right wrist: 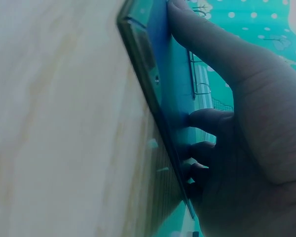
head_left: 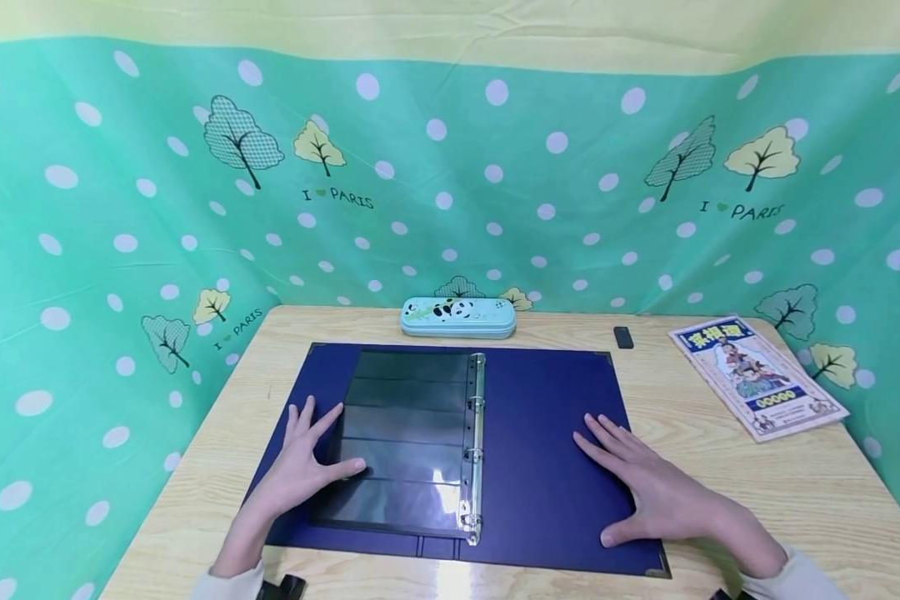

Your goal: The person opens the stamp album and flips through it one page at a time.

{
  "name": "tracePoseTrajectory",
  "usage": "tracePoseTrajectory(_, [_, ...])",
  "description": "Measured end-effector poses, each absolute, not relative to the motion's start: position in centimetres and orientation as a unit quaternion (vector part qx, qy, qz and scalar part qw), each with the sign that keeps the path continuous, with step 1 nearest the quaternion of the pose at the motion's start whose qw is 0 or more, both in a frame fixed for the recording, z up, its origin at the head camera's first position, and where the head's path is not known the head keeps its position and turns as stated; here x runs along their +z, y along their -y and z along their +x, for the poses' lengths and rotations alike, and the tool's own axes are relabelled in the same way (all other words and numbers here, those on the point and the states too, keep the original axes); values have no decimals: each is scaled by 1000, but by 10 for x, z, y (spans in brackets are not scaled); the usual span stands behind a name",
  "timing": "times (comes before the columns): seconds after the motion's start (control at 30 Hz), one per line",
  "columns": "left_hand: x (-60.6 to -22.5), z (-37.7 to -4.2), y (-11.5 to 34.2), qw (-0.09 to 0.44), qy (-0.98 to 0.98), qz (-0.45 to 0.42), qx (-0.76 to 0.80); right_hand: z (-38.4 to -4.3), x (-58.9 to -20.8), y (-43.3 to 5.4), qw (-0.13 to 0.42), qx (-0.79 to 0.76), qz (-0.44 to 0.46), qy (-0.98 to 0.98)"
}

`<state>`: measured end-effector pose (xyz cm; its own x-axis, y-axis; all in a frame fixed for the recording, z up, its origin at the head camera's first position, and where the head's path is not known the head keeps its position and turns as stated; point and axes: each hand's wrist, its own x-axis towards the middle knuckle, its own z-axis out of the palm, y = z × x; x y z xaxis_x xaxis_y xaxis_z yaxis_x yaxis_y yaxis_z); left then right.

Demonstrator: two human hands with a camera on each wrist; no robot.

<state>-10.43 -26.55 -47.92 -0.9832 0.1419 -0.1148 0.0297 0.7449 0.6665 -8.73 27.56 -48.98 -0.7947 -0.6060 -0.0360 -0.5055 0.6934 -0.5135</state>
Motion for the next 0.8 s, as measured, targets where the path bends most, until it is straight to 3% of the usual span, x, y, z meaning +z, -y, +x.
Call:
tracePoseTrajectory(0.47, [-502,-111,272,58,-927,84,360,-87,-485,-278,99,-257,-306,-912])
tracePoseTrajectory(0.7, [-490,-117,271,89,-936,99,326,-89,-469,-282,75,-276,-274,-918])
tracePoseTrajectory(0.8, [-475,-119,264,77,-936,103,327,-93,-461,-288,60,-299,-251,-919])
